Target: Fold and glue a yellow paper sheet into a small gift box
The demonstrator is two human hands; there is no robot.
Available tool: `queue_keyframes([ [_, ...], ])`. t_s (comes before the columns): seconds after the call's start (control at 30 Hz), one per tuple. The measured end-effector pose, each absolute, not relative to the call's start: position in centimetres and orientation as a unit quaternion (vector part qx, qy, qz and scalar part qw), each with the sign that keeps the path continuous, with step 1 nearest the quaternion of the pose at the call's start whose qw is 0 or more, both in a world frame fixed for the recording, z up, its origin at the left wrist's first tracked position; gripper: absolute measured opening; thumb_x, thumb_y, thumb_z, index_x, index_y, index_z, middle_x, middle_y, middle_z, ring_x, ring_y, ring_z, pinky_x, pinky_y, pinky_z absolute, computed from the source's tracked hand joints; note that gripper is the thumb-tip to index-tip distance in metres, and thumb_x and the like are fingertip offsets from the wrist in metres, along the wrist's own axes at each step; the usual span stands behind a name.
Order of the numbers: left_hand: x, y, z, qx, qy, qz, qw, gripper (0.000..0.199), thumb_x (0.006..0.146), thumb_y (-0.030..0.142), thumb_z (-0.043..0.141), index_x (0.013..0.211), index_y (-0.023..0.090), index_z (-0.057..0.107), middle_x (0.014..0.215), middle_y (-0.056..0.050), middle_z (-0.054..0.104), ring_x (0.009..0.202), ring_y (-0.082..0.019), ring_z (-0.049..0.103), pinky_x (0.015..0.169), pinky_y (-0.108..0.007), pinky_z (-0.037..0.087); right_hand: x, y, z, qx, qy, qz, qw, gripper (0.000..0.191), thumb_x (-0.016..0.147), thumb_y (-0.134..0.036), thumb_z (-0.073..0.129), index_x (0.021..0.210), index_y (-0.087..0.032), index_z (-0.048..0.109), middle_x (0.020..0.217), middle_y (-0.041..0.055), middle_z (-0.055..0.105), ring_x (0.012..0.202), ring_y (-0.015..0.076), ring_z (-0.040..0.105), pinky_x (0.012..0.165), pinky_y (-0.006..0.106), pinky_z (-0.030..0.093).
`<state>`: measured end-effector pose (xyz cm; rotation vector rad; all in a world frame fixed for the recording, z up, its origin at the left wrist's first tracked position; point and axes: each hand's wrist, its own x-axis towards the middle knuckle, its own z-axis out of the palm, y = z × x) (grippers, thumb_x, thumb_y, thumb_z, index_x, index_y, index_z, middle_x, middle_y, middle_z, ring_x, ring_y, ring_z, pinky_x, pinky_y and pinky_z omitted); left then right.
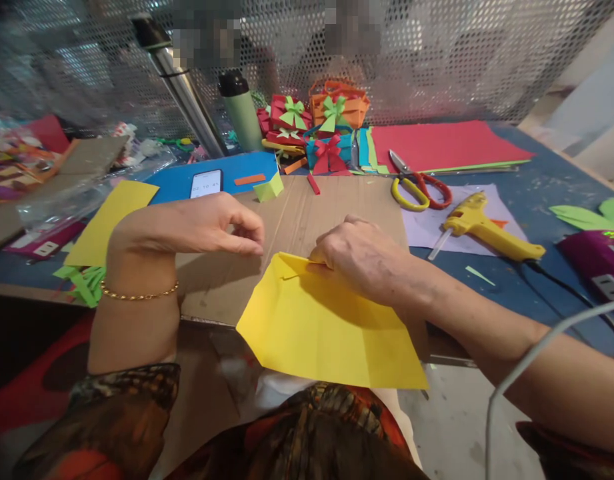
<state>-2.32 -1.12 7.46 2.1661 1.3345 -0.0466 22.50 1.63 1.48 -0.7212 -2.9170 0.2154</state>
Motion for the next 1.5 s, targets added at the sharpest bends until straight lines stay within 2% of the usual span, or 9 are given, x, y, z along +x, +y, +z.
queue_keyframes([
  [0.13, -1.5, -1.0, 7.2, 0.78, 0.521, -0.034, 0.345, 0.042, 0.093, 0.044, 0.053, 0.068, 0.016, 0.071, 0.063, -0.004, 0.066, 0.062, -0.013, 0.062, 0.062, -0.025, 0.042, 22.3, 1.3, 1.9, -0.252, -0.966, 0.061, 0.023, 0.032, 0.098, -0.015, 0.051, 0.068, -0.017, 0.061, 0.067, 0.0018, 0.061, 0.061, 0.0125, 0.046, 0.073, 0.034, 0.03],
  [0.23, -0.3, -1.2, 6.8, 0.78, 0.532, -0.052, 0.327, 0.046, 0.093, 0.047, 0.054, 0.059, 0.016, 0.063, 0.058, -0.004, 0.064, 0.055, -0.012, 0.055, 0.054, -0.025, 0.036, 22.0, 1.2, 1.9, -0.243, -0.969, 0.03, 0.032, 0.03, 0.096, -0.017, 0.054, 0.069, -0.017, 0.067, 0.065, 0.0016, 0.062, 0.057, 0.0115, 0.045, 0.073, 0.034, 0.03],
  [0.33, 0.7, -1.6, 6.8, 0.789, 0.546, -0.081, 0.268, 0.041, 0.09, 0.042, 0.057, 0.058, 0.017, 0.056, 0.057, -0.002, 0.059, 0.052, -0.01, 0.047, 0.05, -0.027, 0.028, 21.6, 1.0, 2.0, -0.25, -0.968, -0.001, 0.026, 0.029, 0.096, -0.017, 0.057, 0.07, -0.017, 0.071, 0.067, 0.0033, 0.067, 0.056, 0.0115, 0.047, 0.073, 0.034, 0.03],
  [0.43, 1.4, -2.2, 7.2, 0.795, 0.557, -0.125, 0.204, 0.032, 0.088, 0.035, 0.058, 0.061, 0.019, 0.051, 0.059, 0.001, 0.053, 0.054, -0.01, 0.043, 0.051, -0.028, 0.027, 21.1, 0.6, 2.5, -0.28, -0.96, -0.015, -0.001, 0.026, 0.095, -0.014, 0.058, 0.074, -0.015, 0.074, 0.074, 0.0057, 0.072, 0.059, 0.0123, 0.052, 0.072, 0.034, 0.03],
  [0.6, 2.2, -2.9, 7.7, 0.78, 0.596, -0.151, 0.118, 0.01, 0.084, 0.027, 0.062, 0.085, 0.018, 0.057, 0.083, -0.003, 0.064, 0.07, -0.016, 0.056, 0.06, -0.03, 0.037, 20.4, -0.1, 3.3, -0.338, -0.941, -0.017, -0.01, 0.029, 0.097, -0.014, 0.053, 0.085, -0.014, 0.079, 0.087, 0.0122, 0.079, 0.066, 0.0172, 0.062, 0.064, 0.034, 0.028],
  [0.77, 2.6, -2.9, 6.6, 0.761, 0.633, -0.129, 0.055, 0.01, 0.083, 0.017, 0.059, 0.092, 0.02, 0.056, 0.098, -0.007, 0.067, 0.092, -0.021, 0.061, 0.072, -0.031, 0.041, 20.2, -0.3, 3.1, -0.358, -0.933, 0.002, 0.026, 0.027, 0.094, -0.013, 0.054, 0.087, -0.013, 0.08, 0.089, 0.0161, 0.08, 0.073, 0.0211, 0.069, 0.064, 0.033, 0.032],
  [0.97, 2.8, -3.0, 4.9, 0.74, 0.667, -0.086, 0.008, 0.012, 0.087, 0.012, 0.05, 0.092, 0.019, 0.058, 0.097, -0.009, 0.069, 0.092, -0.022, 0.062, 0.073, -0.033, 0.042, 20.0, 0.2, 2.5, -0.378, -0.925, 0.005, 0.044, 0.031, 0.093, -0.016, 0.051, 0.095, -0.015, 0.082, 0.093, 0.0177, 0.08, 0.078, 0.0232, 0.072, 0.061, 0.031, 0.035],
  [1.17, 2.5, -3.0, 4.0, 0.735, 0.677, -0.045, -0.014, 0.011, 0.09, 0.016, 0.051, 0.092, 0.019, 0.062, 0.1, -0.011, 0.07, 0.096, -0.024, 0.063, 0.077, -0.035, 0.042, 20.0, 0.3, 2.3, -0.388, -0.921, 0.006, 0.041, 0.032, 0.094, -0.02, 0.051, 0.098, -0.014, 0.082, 0.094, 0.0181, 0.08, 0.08, 0.0232, 0.073, 0.06, 0.03, 0.036],
  [1.5, 2.5, -2.8, 3.4, 0.748, 0.663, -0.02, -0.026, 0.01, 0.086, 0.015, 0.052, 0.086, 0.02, 0.061, 0.09, -0.009, 0.069, 0.089, -0.023, 0.062, 0.074, -0.035, 0.04, 20.2, 0.2, 2.8, -0.401, -0.916, 0.0, 0.022, 0.034, 0.096, -0.023, 0.048, 0.097, -0.013, 0.081, 0.092, 0.0177, 0.079, 0.077, 0.0228, 0.072, 0.056, 0.031, 0.029],
])
